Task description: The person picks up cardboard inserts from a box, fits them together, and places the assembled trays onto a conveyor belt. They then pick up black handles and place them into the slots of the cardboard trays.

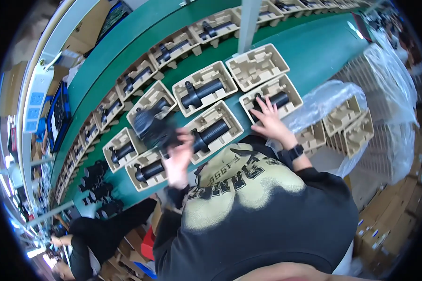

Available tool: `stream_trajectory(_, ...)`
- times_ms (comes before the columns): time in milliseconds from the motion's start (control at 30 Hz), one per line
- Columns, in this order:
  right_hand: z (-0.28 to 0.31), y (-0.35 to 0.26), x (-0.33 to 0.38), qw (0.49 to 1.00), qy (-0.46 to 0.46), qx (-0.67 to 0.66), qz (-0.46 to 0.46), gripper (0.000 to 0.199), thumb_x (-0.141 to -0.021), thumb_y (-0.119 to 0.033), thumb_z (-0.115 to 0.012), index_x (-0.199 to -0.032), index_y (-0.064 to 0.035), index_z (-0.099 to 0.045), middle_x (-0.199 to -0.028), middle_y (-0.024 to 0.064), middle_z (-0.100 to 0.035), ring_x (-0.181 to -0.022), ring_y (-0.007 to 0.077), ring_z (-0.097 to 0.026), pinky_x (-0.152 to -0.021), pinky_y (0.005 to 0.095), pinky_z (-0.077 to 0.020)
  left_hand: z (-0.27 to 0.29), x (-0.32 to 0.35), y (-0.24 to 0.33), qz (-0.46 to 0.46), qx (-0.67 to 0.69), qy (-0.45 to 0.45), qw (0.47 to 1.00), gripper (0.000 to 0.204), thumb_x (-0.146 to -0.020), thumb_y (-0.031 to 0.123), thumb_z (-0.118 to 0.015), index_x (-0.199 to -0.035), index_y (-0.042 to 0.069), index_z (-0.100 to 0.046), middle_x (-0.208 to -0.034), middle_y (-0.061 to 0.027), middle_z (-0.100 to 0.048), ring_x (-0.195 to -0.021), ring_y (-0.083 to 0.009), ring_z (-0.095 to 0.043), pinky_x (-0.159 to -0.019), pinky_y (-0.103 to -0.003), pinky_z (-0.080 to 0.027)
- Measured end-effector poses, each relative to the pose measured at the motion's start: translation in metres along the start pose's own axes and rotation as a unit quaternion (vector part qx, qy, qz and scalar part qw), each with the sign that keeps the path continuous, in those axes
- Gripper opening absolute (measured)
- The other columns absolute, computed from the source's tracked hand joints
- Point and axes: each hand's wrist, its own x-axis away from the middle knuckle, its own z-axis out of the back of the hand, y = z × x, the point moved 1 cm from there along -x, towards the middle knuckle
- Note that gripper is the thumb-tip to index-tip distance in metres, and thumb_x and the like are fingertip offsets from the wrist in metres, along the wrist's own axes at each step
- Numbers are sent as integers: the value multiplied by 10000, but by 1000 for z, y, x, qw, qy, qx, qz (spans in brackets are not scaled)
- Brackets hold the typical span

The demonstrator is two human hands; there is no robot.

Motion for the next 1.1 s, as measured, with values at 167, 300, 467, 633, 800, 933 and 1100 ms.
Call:
stream_trajectory(167,47,-20,-31,868,-106,-483,43,557,-765,-219,-735,-1268,-68,-551,-1275,116,-565,-1254,318,-472,-1086,414,-325,64,-90,-63,315,-236,111,912,239,-940,243,-487,-1065,46,-536,-897,-99,-535,-571,-122,-460,-433,-173,-387)
stream_trajectory(300,56,-3,-53,802,-179,-569,21,588,-727,-177,-757,-1262,-57,-545,-1258,93,-569,-1232,300,-484,-1096,406,-302,63,-103,-83,325,-519,165,773,307,-979,303,-416,-1093,44,-534,-907,-128,-607,-580,-147,-542,-494,-223,-475)
stream_trajectory(467,60,49,-102,973,201,-39,103,537,-665,-58,-671,-1195,-72,-590,-1295,101,-526,-1215,299,-473,-1095,447,-288,26,-84,-58,-86,-815,167,548,339,-1005,316,-381,-1164,64,-543,-875,-105,-646,-671,-164,-640,-575,-271,-532)
stream_trajectory(633,25,91,-114,956,206,140,158,478,-702,-4,-588,-1173,-72,-623,-1320,120,-508,-1224,324,-459,-1061,479,-312,28,-37,-20,-237,-759,282,537,270,-1003,231,-417,-1154,59,-560,-919,-96,-661,-697,-151,-646,-592,-257,-531)
stream_trajectory(800,1,124,-114,987,68,-53,133,429,-762,-16,-588,-1185,-80,-626,-1372,144,-466,-1256,329,-437,-1028,527,-329,50,22,11,-307,-746,300,508,274,-983,238,-474,-1147,36,-560,-912,-105,-659,-702,-167,-646,-597,-273,-526)
stream_trajectory(933,-4,93,-137,963,107,-240,61,420,-839,-113,-607,-1257,-104,-576,-1384,166,-444,-1254,328,-439,-1004,552,-344,48,62,56,-476,-783,391,-82,439,-903,357,-607,-1149,-4,-552,-928,-171,-652,-825,-344,-643,-744,-399,-519)
stream_trajectory(1100,-15,50,-158,992,101,70,17,534,-897,-326,-579,-1378,-128,-456,-1360,174,-459,-1203,342,-471,-986,509,-369,31,52,54,-316,-804,498,77,677,-786,550,-661,-1143,-17,-559,-1015,-243,-635,-1002,-402,-601,-879,-443,-470)
